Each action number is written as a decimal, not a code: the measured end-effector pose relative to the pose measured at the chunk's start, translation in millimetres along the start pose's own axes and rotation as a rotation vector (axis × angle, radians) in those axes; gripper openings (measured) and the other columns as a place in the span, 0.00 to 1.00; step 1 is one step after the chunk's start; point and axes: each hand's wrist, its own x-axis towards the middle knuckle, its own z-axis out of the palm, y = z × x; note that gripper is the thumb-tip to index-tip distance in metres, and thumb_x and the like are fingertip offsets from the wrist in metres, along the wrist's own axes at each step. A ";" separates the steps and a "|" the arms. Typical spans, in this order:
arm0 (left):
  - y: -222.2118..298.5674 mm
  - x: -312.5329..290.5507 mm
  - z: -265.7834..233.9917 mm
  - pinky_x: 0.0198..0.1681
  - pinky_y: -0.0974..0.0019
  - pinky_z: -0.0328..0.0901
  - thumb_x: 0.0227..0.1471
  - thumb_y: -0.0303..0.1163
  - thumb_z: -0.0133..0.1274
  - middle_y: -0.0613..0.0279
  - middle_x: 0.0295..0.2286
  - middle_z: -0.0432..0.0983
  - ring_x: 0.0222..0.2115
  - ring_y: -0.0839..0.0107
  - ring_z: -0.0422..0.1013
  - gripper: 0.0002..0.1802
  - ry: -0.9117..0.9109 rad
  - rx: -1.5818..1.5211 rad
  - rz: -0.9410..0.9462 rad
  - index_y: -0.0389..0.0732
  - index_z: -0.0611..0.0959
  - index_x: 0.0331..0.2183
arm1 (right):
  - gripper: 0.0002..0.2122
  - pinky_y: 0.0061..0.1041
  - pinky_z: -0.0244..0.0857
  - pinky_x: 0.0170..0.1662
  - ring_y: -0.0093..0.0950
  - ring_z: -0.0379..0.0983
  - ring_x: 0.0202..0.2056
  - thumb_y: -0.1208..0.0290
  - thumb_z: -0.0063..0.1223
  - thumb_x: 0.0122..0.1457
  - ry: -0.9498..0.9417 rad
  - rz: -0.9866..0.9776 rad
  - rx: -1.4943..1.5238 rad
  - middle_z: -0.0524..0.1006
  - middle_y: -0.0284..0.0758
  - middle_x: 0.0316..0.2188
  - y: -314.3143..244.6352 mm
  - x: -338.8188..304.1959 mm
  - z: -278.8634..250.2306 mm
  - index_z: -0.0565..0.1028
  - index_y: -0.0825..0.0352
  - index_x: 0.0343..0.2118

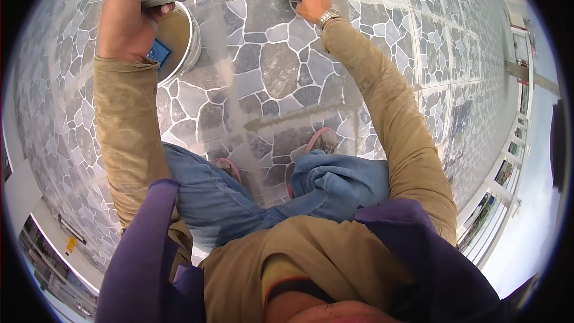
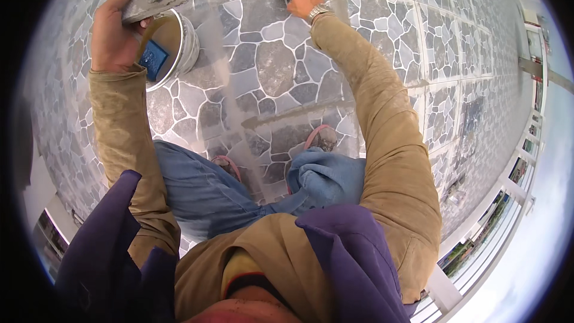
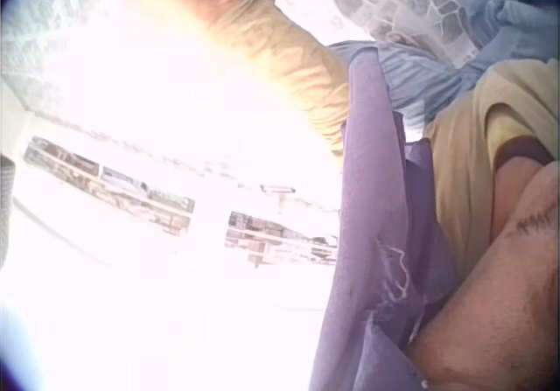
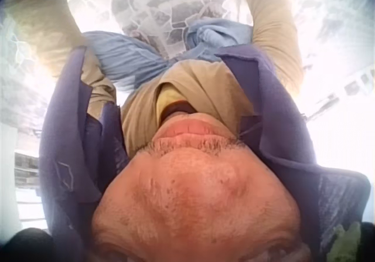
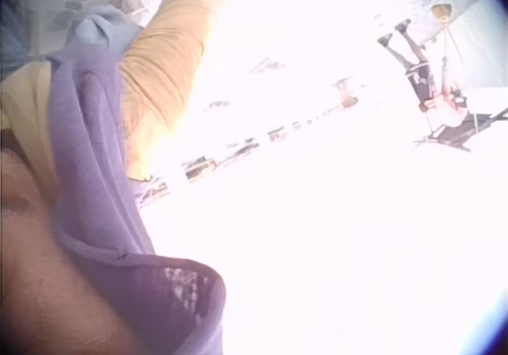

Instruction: The person applies grout to the spaces between floor tiles using small pieces of tile as spreaders. They repeatedly dip the tile pieces into a bucket of water and press the grout mixture into the joints.

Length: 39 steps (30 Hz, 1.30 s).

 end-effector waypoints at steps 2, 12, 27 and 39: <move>4.8 -8.5 7.6 0.12 0.77 0.61 0.57 0.29 0.51 0.62 0.22 0.78 0.15 0.76 0.71 0.09 0.137 -0.040 -0.016 0.32 0.79 0.35 | 0.22 0.39 0.67 0.55 0.42 0.71 0.51 0.72 0.53 0.49 0.218 -0.021 0.033 0.79 0.37 0.48 20.2 0.5 -4.7 0.76 0.59 0.51; 22.2 -7.3 -29.7 0.25 0.73 0.61 0.63 0.34 0.46 0.60 0.37 0.79 0.30 0.77 0.70 0.19 -0.086 0.090 0.014 0.31 0.78 0.50 | 0.21 0.39 0.68 0.53 0.45 0.72 0.49 0.73 0.53 0.49 -0.010 -0.031 0.013 0.78 0.43 0.47 41.5 -45.0 6.8 0.77 0.63 0.50; -30.8 19.1 -1.5 0.18 0.77 0.61 0.60 0.38 0.50 0.70 0.27 0.79 0.21 0.81 0.71 0.11 0.033 0.042 -0.028 0.42 0.83 0.37 | 0.17 0.42 0.70 0.49 0.46 0.74 0.46 0.64 0.52 0.51 -0.029 -0.066 0.142 0.81 0.44 0.35 -72.1 31.4 1.0 0.78 0.67 0.41; -5.3 -4.2 -15.7 0.16 0.75 0.61 0.58 0.34 0.51 0.65 0.23 0.77 0.18 0.76 0.70 0.09 0.043 -0.061 0.014 0.40 0.80 0.31 | 0.24 0.39 0.67 0.55 0.44 0.69 0.52 0.73 0.51 0.48 0.032 -0.221 0.024 0.78 0.42 0.50 31.7 -57.3 27.5 0.76 0.62 0.52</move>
